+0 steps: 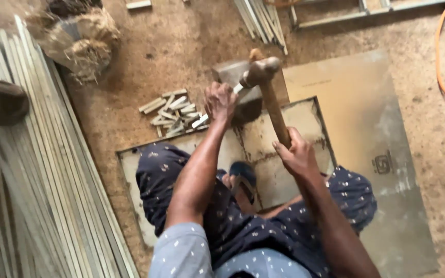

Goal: Straightening and shaping small metal pieces using a hammer on a metal block.

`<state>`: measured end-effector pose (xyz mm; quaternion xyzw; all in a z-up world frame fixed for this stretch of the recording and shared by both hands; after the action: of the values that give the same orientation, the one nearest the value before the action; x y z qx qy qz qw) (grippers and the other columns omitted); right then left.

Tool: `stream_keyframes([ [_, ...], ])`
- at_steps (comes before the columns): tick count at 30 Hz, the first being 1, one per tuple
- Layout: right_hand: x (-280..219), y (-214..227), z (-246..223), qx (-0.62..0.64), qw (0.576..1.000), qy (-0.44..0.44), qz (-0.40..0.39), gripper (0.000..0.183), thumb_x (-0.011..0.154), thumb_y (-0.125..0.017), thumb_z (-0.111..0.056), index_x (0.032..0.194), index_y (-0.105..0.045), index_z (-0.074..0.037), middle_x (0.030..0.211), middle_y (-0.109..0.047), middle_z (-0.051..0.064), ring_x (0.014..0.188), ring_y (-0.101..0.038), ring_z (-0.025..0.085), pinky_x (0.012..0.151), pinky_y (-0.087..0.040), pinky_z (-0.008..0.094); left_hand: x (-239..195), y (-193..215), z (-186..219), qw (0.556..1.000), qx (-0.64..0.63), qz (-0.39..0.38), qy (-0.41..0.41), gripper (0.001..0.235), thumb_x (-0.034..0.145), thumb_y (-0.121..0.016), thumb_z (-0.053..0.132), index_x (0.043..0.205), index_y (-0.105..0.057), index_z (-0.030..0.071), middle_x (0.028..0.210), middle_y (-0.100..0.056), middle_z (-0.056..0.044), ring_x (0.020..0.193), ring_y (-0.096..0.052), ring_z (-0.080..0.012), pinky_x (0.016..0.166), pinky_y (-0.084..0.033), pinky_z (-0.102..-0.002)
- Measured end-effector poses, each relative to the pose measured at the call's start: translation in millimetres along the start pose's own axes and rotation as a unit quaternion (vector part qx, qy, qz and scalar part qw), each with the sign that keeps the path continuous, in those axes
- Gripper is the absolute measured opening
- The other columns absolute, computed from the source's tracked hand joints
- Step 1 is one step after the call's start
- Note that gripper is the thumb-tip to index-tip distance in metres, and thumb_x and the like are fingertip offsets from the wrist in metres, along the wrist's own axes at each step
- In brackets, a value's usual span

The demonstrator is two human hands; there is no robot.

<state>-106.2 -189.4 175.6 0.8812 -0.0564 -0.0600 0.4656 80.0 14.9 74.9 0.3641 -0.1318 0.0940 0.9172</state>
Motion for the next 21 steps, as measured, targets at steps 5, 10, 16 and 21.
stream_keyframes([
  [5,-70,-9,13,0.286,0.923,-0.232,-0.11,0.048,0.089,-0.071,-0.024,0.131,-0.057,-0.008,0.079,-0.067,0.007,0.059,-0.059,0.017,0.051,-0.05,0.034,-17,-32,-38,0.997,-0.027,-0.042,0.052,0.017,0.08,-0.071,0.023,0.092,-0.066,0.011,0.098,-0.064,-0.017,0.092,-0.063,-0.0393,0.076,-0.051,-0.053],
  [10,-124,-81,125,0.357,0.88,-0.282,-0.137,0.034,0.089,-0.073,-0.019,0.113,-0.058,0.001,0.07,-0.061,0.003,0.051,-0.058,0.012,0.042,-0.051,0.027,-10,-12,-25,0.995,-0.021,-0.059,0.072,0.014,0.088,-0.066,0.02,0.097,-0.063,0.01,0.1,-0.065,-0.017,0.089,-0.066,-0.0402,0.075,-0.052,-0.053],
  [16,-159,-144,197,0.487,0.779,-0.373,-0.131,0.024,0.09,-0.073,-0.015,0.102,-0.058,-0.001,0.07,-0.062,0.006,0.045,-0.057,0.014,0.037,-0.047,0.027,6,40,46,0.996,-0.087,-0.017,0.003,0.018,0.085,-0.072,0.02,0.099,-0.069,0.01,0.104,-0.065,-0.014,0.087,-0.069,-0.0358,0.073,-0.054,-0.048],
  [21,-165,-160,204,0.503,0.722,-0.442,-0.174,0.021,0.089,-0.071,-0.018,0.096,-0.054,-0.007,0.07,-0.062,0.005,0.046,-0.058,0.015,0.035,-0.047,0.031,17,29,56,0.988,-0.152,0.007,-0.015,0.021,0.086,-0.077,0.021,0.105,-0.072,0.012,0.104,-0.071,-0.012,0.094,-0.072,-0.0298,0.081,-0.058,-0.041],
])
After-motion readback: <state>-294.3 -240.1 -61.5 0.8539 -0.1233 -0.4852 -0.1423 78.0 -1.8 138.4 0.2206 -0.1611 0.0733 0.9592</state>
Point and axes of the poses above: each hand's wrist, its own x-axis towards the middle knuckle, its own y-axis out of the back of the hand, z = x × y, the point moved 9 cm from there along x, towards the middle knuckle
